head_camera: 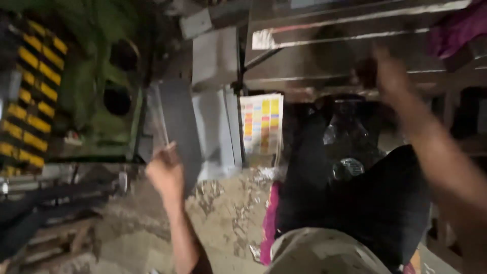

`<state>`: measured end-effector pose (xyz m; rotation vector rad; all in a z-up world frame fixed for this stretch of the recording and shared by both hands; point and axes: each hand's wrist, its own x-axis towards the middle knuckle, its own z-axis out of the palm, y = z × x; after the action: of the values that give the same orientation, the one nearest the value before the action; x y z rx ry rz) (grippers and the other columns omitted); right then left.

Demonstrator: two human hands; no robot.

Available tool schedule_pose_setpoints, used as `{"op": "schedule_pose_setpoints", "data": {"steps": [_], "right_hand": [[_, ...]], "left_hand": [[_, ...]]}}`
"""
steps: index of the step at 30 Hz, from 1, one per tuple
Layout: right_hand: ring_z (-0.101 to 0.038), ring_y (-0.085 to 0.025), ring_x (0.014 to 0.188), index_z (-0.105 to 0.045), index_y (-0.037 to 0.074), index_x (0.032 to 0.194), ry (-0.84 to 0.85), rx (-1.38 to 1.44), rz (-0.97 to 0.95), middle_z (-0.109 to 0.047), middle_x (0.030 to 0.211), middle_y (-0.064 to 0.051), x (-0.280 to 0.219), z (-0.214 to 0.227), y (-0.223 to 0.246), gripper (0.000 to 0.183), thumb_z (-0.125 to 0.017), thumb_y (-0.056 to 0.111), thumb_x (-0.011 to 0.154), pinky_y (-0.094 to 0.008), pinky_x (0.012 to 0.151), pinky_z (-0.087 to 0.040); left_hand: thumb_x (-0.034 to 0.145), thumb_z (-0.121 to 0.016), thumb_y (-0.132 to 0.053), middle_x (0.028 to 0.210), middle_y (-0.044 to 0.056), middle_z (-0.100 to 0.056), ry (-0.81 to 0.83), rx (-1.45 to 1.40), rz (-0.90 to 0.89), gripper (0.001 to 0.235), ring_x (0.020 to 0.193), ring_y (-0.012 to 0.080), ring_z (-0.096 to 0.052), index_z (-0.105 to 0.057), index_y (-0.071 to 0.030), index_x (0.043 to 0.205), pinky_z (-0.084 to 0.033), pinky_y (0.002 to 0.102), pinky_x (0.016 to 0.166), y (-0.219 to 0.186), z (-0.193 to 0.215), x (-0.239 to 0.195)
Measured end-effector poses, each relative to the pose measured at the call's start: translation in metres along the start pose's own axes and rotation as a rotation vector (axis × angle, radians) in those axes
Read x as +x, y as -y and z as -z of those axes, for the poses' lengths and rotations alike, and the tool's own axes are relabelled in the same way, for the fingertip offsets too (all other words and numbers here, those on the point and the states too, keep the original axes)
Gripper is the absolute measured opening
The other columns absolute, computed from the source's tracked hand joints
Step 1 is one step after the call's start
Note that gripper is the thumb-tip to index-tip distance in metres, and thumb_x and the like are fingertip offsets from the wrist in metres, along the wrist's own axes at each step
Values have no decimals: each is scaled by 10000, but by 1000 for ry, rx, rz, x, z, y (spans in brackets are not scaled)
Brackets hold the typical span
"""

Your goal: Operating a machine to punch or cut holes in paper sheets.

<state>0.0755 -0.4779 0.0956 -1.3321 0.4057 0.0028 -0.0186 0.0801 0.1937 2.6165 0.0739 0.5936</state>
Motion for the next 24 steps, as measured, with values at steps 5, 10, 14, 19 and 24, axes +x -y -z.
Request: {"op": "schedule_pose_setpoints", "data": {"steps": [5, 10, 14, 19, 24], "right_hand": [[-650, -194, 758, -615, 20, 1130, 96, 164, -224, -694, 913, -93, 93, -21, 61, 833, -334, 798, 1035, -346, 628, -539], [-641, -246, 649, -615, 30, 1118, -141, 191, 50, -699, 844, -134, 158, -62, 47, 477, -472, 469, 1001, -424, 514, -483], [-653, -195, 912, -584, -7, 1227, -420, 126, 567, -699, 1071, -139, 160, -67, -51, 412, -600, 390, 1116, -411, 811, -580], [-501, -377, 1443, -517, 9, 1517, -509, -1164, 681, -539, 1530, -199, 12, 0, -185, 615, -537, -41, 905, -465, 1260, -351], [-584, -389, 1233, -577, 25, 1404, -494, -1083, 616, -587, 1377, -212, -184, 102, -187, 605, -660, 70, 806, -481, 983, -534]], "left_hand": [[1059, -706, -254, 714, 10, -493, -127, -688, 420, 280, 544, 112, -370, -689, 25, 1053, -257, 279, 472, -3, 31, -16], [805, -783, -187, 1198, 126, -690, 291, -1224, 964, 544, 809, 137, -614, -641, -16, 1301, -515, 235, 629, -19, -44, -59], [865, -622, -108, 1436, 157, -628, 432, -995, 567, 509, 1129, 156, -692, -634, -38, 1369, -603, 245, 736, -17, -96, -91], [1027, -599, -168, 1482, 224, -611, 570, -944, 546, 439, 700, 332, -483, -613, -45, 1448, -443, 325, 555, -67, -134, -80], [1067, -635, -228, 1382, 409, -337, 586, -1194, 761, 486, 951, 413, -325, -603, 55, 1461, -334, 485, 772, -156, -147, -47]]}}
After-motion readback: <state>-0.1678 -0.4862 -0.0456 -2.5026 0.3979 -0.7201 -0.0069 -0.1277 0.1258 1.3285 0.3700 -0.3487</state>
